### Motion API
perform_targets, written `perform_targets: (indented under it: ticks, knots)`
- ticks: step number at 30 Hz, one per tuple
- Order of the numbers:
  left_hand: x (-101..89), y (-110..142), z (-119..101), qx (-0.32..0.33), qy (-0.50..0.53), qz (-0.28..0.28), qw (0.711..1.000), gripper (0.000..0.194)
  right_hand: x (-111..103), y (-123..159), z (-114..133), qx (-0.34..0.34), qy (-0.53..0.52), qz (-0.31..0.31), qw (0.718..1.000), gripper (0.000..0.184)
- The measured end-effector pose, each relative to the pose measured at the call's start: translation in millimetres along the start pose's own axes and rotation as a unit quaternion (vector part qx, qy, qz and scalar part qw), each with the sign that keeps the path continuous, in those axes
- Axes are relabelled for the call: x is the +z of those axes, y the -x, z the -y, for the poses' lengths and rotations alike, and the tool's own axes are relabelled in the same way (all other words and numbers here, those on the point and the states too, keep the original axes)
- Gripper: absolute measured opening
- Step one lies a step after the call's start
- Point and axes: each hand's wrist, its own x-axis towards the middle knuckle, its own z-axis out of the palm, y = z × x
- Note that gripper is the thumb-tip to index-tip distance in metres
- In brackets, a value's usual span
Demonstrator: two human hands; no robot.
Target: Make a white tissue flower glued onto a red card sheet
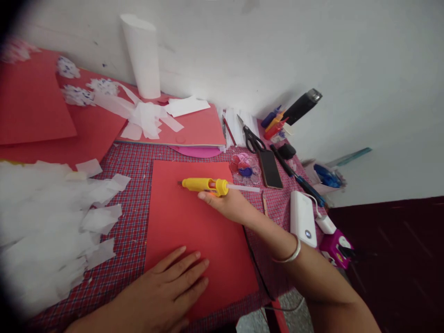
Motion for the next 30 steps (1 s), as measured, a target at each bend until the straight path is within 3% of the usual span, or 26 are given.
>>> perform_targets:
  ticks: [5, 11, 23, 30]
  knots:
    - [-0.6, 1, -2, 0.001, -0.003, -0.011, 1.000, 0.043, 2, -1, 5, -0.018, -0.012, 0.010, 1.000, 0.053]
    - [-3.3, 1, -5, -0.010, 0.010, 0.021, 1.000, 0.044, 1, 1, 11, -0.026, -0.001, 0.013, 1.000, 0.052]
    - [-4.0, 1, -4, -0.007, 0.015, 0.027, 1.000, 0.044, -5, 17, 2, -0.033, 0.023, 0.028, 0.999, 0.042]
    - [-2.8, 1, -3, -0.009, 0.017, 0.028, 0.999, 0.045, -9, 22, 0, 0.005, 0.021, 0.004, 1.000, 0.047]
